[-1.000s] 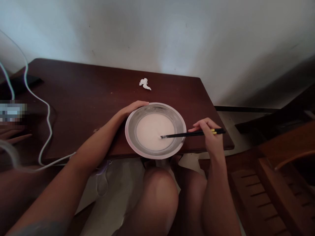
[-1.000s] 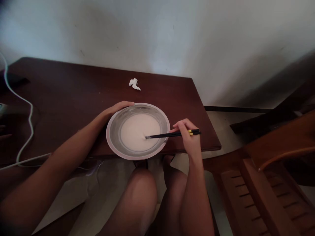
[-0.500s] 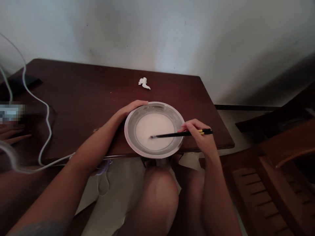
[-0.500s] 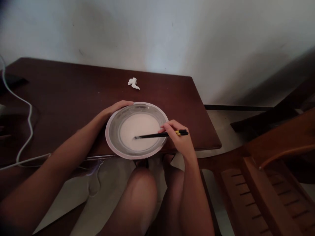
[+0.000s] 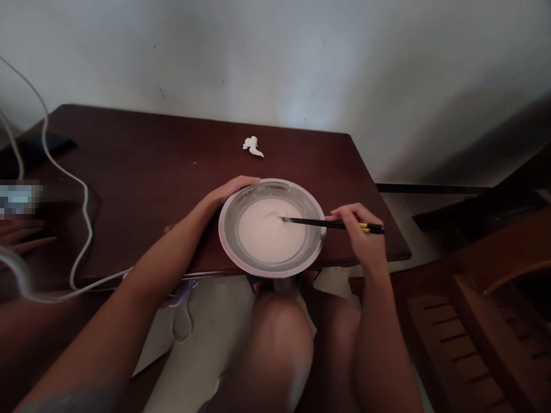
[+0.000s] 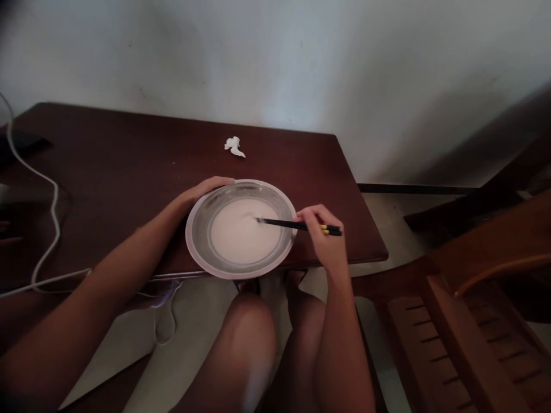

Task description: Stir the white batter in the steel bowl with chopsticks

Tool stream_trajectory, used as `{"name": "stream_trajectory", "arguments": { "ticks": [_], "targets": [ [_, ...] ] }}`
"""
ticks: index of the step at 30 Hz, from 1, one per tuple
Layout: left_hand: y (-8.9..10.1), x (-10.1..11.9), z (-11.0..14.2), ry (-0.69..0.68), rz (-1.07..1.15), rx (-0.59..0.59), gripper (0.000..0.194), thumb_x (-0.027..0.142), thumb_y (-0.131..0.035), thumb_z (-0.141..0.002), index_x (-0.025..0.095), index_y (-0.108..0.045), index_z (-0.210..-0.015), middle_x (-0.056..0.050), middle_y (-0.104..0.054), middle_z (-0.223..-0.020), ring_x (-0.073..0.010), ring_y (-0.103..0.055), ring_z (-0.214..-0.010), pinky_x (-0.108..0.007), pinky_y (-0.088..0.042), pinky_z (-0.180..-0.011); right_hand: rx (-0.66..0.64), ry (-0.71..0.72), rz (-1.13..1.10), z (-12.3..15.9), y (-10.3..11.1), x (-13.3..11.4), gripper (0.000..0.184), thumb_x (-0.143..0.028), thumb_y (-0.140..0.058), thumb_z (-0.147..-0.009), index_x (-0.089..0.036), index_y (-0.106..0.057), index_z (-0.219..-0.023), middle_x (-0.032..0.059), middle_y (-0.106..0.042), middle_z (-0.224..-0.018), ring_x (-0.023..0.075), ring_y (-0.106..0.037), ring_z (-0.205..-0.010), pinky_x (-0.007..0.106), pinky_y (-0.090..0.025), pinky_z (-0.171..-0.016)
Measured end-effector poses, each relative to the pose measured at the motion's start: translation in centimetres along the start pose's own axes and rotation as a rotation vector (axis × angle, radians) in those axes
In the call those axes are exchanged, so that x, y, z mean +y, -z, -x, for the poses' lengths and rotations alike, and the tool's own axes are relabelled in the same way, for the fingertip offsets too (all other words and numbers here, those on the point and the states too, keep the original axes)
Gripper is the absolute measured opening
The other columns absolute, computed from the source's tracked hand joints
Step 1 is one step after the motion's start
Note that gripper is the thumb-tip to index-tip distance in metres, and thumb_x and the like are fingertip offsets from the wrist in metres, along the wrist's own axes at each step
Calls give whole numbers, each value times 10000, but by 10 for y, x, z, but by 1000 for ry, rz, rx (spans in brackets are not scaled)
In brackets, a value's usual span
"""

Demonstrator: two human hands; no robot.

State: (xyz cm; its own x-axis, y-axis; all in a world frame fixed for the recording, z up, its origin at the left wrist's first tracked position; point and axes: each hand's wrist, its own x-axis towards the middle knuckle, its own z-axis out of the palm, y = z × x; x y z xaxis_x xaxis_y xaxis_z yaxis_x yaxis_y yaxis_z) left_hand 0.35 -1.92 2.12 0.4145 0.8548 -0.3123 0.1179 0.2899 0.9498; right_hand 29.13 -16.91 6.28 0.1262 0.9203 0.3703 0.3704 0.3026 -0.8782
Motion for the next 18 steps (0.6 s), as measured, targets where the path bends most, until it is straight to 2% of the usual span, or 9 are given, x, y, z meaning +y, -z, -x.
{"name": "stream_trajectory", "arguments": {
  "ticks": [2,4,6,8,10,12,13,15,18],
  "targets": [
    [1,-1,-2,-10,-15,-2,226,374,-657,-837,183,-752,-762,3,-751,-786,-182,-663,-781,-287,-548,-813,72,-42,-50,1,3,1,247,-299,-591,-972,-226,-703,-765,-24,-736,-618,157,-729,-608,279,-555,-649],
    [2,-3,-3,-13,-25,0,237,393,-665,-831,184,-765,-782,0,-753,-788,-188,-664,-783,-295,-550,-813,-17,-68,-80,2,2,1,249,-312,-590,-975,-227,-708,-773,-25,-739,-616,157,-727,-601,283,-560,-655],
    [4,-4,-5,-13,-19,-6,254,413,-673,-821,180,-775,-807,-8,-758,-800,-201,-674,-807,-312,-554,-836,-161,-49,-59,2,-1,0,213,-312,-615,-960,-227,-737,-807,-3,-784,-718,170,-760,-719,297,-576,-731],
    [5,-5,-6,-15,-8,-18,261,420,-683,-806,176,-775,-818,-13,-761,-812,-212,-683,-834,-327,-555,-863,-192,-10,-10,1,-4,-1,191,-305,-630,-948,-226,-754,-826,15,-807,-820,181,-771,-825,303,-575,-781],
    [6,-7,-7,-24,-17,-29,272,432,-691,-796,174,-771,-826,-18,-763,-825,-223,-688,-862,-342,-552,-887,-71,1,16,0,-2,0,202,-302,-624,-947,-225,-742,-803,13,-797,-798,179,-771,-806,297,-570,-755],
    [8,-8,-9,-48,-52,-17,283,448,-698,-793,174,-767,-820,-22,-763,-837,-230,-686,-880,-351,-548,-898,67,-26,-7,0,1,2,239,-312,-600,-959,-227,-712,-766,-9,-757,-676,170,-756,-687,292,-561,-693],
    [8,-8,-9,-58,-72,-5,286,451,-701,-793,173,-765,-808,-23,-762,-840,-231,-684,-882,-350,-545,-900,88,-45,-29,0,2,2,254,-319,-590,-966,-228,-701,-756,-19,-736,-625,167,-743,-636,292,-558,-673],
    [9,-9,-10,-56,-87,13,283,446,-699,-794,170,-760,-776,-24,-758,-824,-225,-677,-861,-345,-544,-887,-4,-69,-55,2,1,1,254,-326,-590,-969,-228,-708,-767,-18,-739,-621,168,-737,-632,298,-564,-682],
    [8,-8,-9,-30,-35,-14,265,429,-696,-802,173,-762,-774,-13,-750,-792,-208,-669,-827,-331,-544,-875,-218,-40,-22,2,-5,-2,210,-320,-617,-956,-223,-756,-832,19,-802,-806,183,-760,-813,311,-571,-766]
  ]
}}
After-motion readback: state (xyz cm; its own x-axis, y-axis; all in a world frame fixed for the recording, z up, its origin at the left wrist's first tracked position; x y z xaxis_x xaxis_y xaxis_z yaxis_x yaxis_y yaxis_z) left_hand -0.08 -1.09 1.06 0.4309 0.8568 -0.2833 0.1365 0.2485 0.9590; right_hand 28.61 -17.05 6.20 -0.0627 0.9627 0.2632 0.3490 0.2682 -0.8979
